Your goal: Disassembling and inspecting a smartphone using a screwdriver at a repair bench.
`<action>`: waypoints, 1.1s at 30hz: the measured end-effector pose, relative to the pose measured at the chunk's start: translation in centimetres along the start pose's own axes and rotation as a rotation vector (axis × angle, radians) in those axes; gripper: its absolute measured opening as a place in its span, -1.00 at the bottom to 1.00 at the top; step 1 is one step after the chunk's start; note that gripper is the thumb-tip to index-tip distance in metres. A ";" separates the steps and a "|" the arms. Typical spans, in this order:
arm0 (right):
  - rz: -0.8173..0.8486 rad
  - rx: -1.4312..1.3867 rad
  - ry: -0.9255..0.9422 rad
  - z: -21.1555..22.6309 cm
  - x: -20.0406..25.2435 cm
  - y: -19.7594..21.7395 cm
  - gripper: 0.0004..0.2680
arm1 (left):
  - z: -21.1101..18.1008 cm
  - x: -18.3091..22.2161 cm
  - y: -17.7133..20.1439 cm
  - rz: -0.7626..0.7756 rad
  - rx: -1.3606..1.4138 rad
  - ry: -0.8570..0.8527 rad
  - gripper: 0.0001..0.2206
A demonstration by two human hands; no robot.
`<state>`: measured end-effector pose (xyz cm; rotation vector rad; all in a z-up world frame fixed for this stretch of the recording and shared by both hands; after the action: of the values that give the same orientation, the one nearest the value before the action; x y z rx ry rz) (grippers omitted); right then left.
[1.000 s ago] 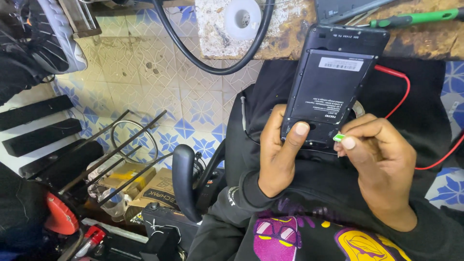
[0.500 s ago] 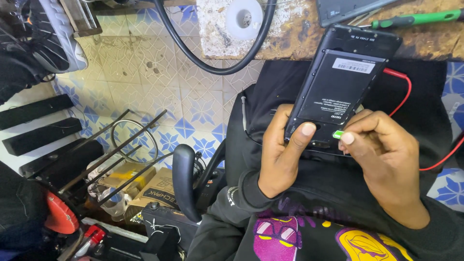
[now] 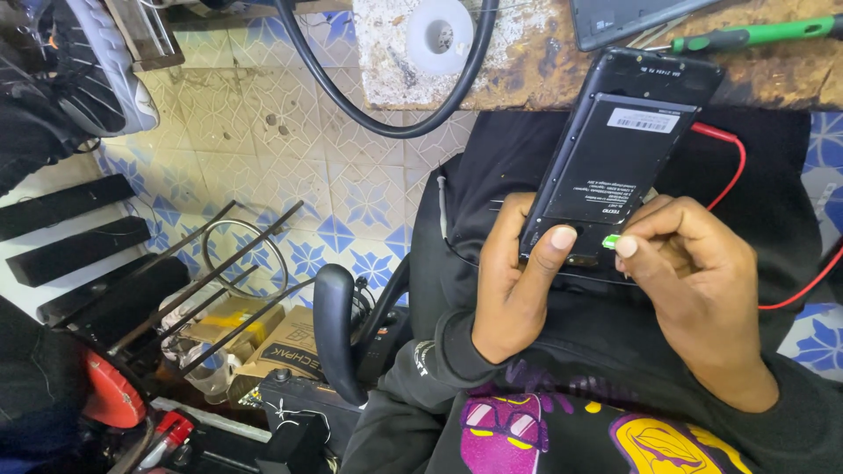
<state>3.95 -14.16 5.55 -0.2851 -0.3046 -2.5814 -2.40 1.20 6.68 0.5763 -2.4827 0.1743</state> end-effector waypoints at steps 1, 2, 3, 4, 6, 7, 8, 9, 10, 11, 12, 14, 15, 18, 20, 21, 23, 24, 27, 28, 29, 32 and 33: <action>-0.001 0.000 0.000 0.0 0.0 -0.1 -0.86 | 0.0 0.0 0.0 0.001 -0.001 0.000 -0.73; -0.005 -0.013 -0.008 0.0 0.0 -0.1 -0.88 | -0.1 0.0 0.0 -0.006 -0.006 -0.007 -0.73; -0.009 -0.025 -0.016 0.0 0.0 -0.2 -0.89 | -0.1 0.0 0.0 -0.013 -0.010 -0.013 -0.72; -0.010 -0.025 -0.017 0.1 0.1 -0.2 -0.89 | -0.2 0.0 0.0 -0.012 -0.011 -0.012 -0.72; -0.010 -0.025 0.012 0.3 0.1 -0.3 -0.90 | -0.3 0.0 0.0 -0.007 0.008 -0.003 -0.73; -0.009 -0.025 0.012 0.2 0.0 -0.2 -0.90 | -0.2 -0.1 0.1 -0.009 0.008 -0.003 -0.73; 0.022 -0.023 0.012 0.2 -0.1 -0.1 -0.92 | -0.1 -0.2 0.2 -0.005 0.021 -0.003 -0.72; 0.051 -0.019 0.013 0.1 -0.2 0.1 -0.94 | -0.1 -0.3 0.3 0.001 0.035 -0.005 -0.72; 0.050 -0.019 0.014 0.1 -0.3 0.5 -0.94 | 0.0 -0.4 0.4 0.002 0.034 -0.006 -0.72; 0.109 -0.055 0.022 0.0 -0.4 0.9 -0.93 | 0.1 -0.6 0.5 0.014 0.046 -0.003 -0.71; 0.169 -0.090 0.030 0.0 -0.5 1.3 -0.91 | 0.2 -0.8 0.6 0.025 0.057 0.000 -0.71; 0.177 -0.058 -0.006 -1.2 -0.3 1.7 -0.92 | 0.4 -1.0 0.7 0.034 0.059 -0.003 -0.72; 0.177 -0.028 -0.047 -1.8 0.0 1.9 -0.93 | 0.6 -1.1 0.8 0.051 0.058 -0.002 -0.74; 0.159 0.042 -0.023 -2.0 -0.2 1.9 -0.90 | 0.4 -1.0 0.7 0.074 0.039 0.000 -0.72; 0.139 0.010 -0.057 -2.3 0.1 1.7 -0.90 | 0.3 -0.9 0.7 0.074 0.019 0.000 -0.72; 0.119 -0.024 -0.093 -2.5 0.3 1.6 -0.90 | 0.2 -0.9 0.7 0.071 -0.002 0.000 -0.71; 0.110 -0.005 -0.102 -2.4 0.3 1.3 -0.90 | 0.2 -0.8 0.6 0.070 -0.002 -0.009 -0.72; 0.099 0.013 -0.112 -2.3 0.3 1.2 -0.91 | 0.2 -0.7 0.6 0.071 -0.001 -0.016 -0.74; 0.086 -0.029 -0.098 -2.0 0.2 0.6 -0.85 | 0.2 -0.2 0.0 0.093 -0.047 0.015 -0.69; 0.085 -0.028 -0.097 -2.1 0.3 0.5 -0.85 | 0.3 -0.3 0.0 0.093 -0.047 0.014 -0.69; 0.066 -0.039 -0.100 -2.3 0.3 0.5 -0.85 | 0.5 -0.4 -0.1 0.092 -0.048 -0.002 -0.69; 0.050 -0.069 -0.097 -2.8 0.6 0.6 -0.82 | 0.6 -0.6 0.0 0.100 -0.033 -0.002 -0.69; 0.053 -0.089 -0.086 -3.0 0.5 0.6 -0.79 | 0.6 -0.7 0.0 0.108 -0.017 0.011 -0.69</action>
<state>3.40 -15.75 2.90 -0.4319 -0.2107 -2.5385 -2.16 1.37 5.82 0.4333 -2.5040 0.1969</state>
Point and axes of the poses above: each hand's wrist, its own x-axis away from the middle knuckle, its own y-axis out of the back of the hand, z = x × y, the point moved 1 cm from there along -x, towards the middle knuckle, and after that the axes turned 13 degrees about y, right-handed, at the moved point
